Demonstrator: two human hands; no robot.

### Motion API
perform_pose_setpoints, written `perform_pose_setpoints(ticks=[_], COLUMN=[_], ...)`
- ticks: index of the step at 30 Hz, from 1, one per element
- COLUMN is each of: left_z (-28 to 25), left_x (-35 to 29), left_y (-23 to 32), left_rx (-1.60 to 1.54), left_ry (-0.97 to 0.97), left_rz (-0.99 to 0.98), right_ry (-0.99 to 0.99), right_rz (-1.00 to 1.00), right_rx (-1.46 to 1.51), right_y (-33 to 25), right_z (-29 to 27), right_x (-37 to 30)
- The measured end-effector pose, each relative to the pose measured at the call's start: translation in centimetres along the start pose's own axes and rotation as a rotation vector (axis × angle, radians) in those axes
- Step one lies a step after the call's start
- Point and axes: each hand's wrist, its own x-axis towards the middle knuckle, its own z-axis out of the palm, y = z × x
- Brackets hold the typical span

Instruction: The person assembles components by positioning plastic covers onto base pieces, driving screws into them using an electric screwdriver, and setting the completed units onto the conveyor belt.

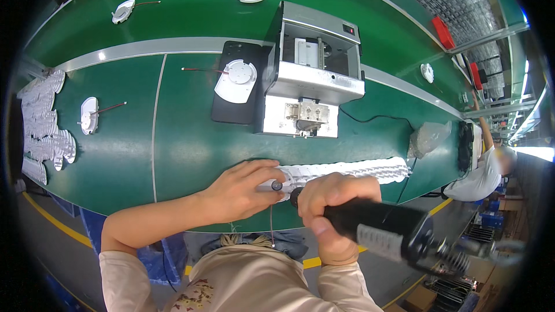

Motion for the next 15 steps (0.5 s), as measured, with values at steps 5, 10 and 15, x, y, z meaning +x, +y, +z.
perform_pose_setpoints(ticks=[5, 10, 15], left_z=[-0.5, -0.6, -1.3], left_x=[0.5, 0.4, 0.4], left_y=[0.7, 0.7, 0.1], left_rx=[-0.024, -0.077, -0.064], left_ry=[-0.047, -0.067, -0.052], left_rz=[0.000, -0.070, -0.075], right_ry=[-0.081, -0.068, -0.087], right_rz=[-0.051, -0.024, -0.029], right_rx=[-0.004, 0.028, 0.229], right_y=[-0.5, 0.1, -0.5], right_z=[-0.3, -0.4, -1.8], right_x=[-0.4, -0.6, 1.4])
